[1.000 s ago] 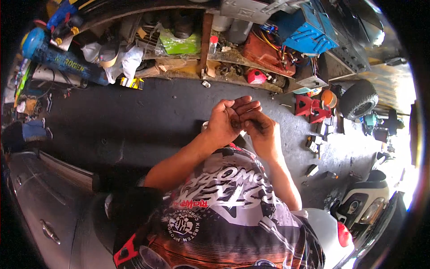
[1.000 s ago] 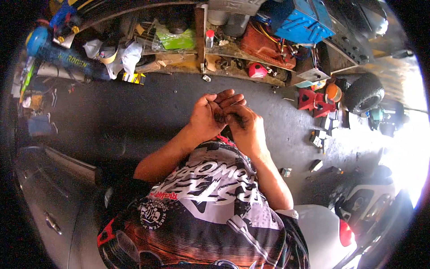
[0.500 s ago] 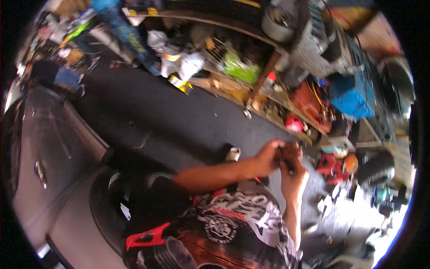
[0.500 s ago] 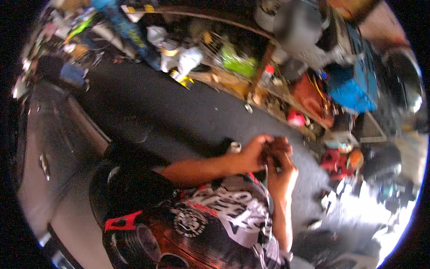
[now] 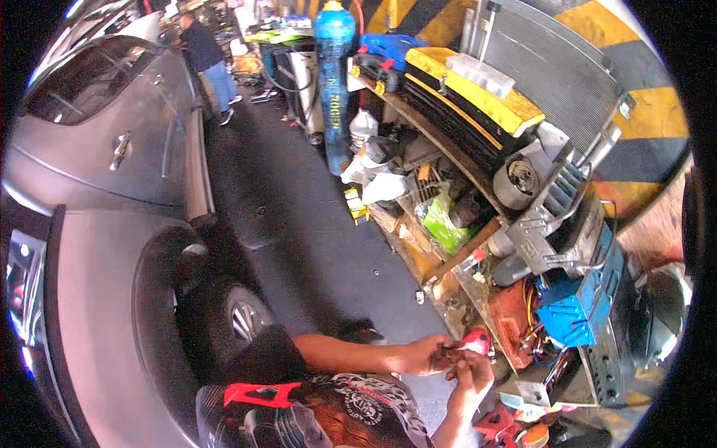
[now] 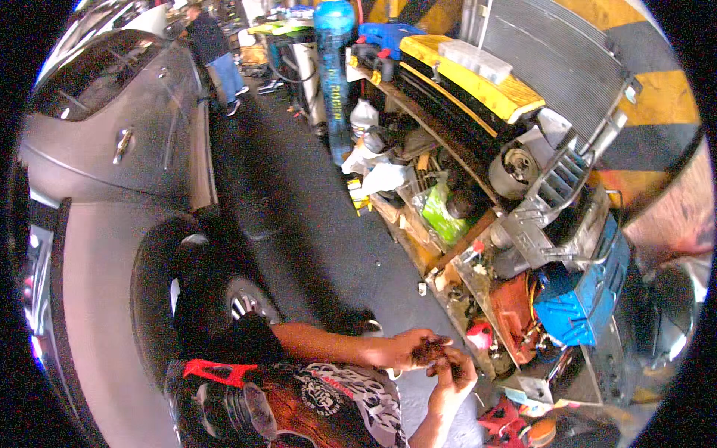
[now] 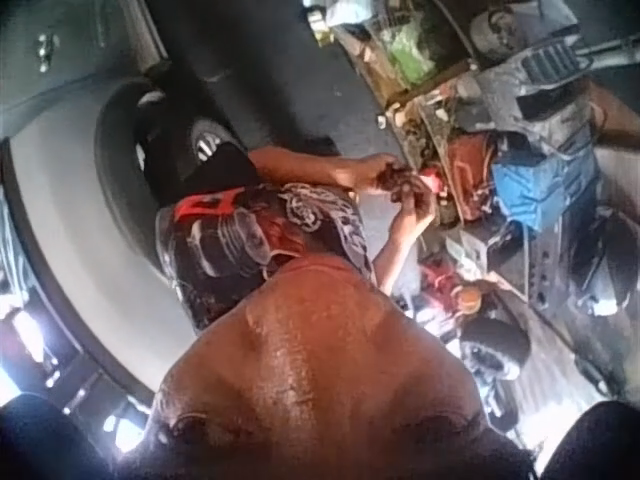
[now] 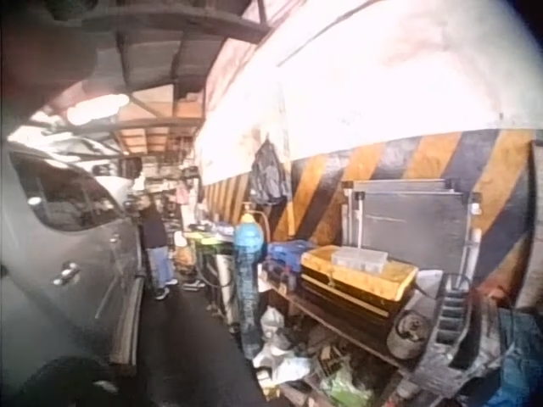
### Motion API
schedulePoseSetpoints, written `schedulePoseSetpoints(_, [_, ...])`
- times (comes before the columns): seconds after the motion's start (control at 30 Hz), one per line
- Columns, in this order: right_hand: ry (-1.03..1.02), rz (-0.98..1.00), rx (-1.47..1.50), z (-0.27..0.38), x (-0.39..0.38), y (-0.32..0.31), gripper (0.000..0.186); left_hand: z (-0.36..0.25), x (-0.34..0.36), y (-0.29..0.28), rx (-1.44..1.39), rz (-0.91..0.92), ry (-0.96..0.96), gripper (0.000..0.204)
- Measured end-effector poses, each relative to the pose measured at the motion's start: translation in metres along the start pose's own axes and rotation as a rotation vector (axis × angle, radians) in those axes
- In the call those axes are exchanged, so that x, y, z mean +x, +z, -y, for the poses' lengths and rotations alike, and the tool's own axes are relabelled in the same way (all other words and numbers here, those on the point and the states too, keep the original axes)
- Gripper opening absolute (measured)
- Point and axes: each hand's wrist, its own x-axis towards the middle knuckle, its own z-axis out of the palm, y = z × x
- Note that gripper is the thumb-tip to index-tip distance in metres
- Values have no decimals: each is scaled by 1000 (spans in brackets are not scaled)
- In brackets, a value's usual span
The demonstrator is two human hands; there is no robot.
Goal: Selecting, cleaning, and inspecting small o-rings or gaskets in an auto shop environment.
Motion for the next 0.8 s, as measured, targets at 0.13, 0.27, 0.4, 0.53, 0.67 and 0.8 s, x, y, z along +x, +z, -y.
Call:
schedulePoseSetpoints(0.13, [78, 53, 117, -18, 46, 29, 12, -47, -44, -34, -96, 183, 164, 21])
schedulePoseSetpoints(0.27, [272, 185, 28, -59, 90, 73, 17, -124, -91, -37, -332, 259, 470, 20])
schedulePoseSetpoints(0.4, [465, 359, -64, -105, 134, 141, 18, -192, -135, -56, -489, 152, 609, 24])
schedulePoseSetpoints(0.53, [679, 457, -293, -171, 187, 221, 25, -265, -188, -78, -502, 47, 645, 22])
schedulePoseSetpoints(0.67, [639, 595, -430, -224, 266, 294, 24, -360, -274, -72, -389, 45, 897, 21])
schedulePoseSetpoints(0.8, [598, 617, -584, -276, 331, 373, 19, -425, -330, -90, -267, -97, 885, 20])
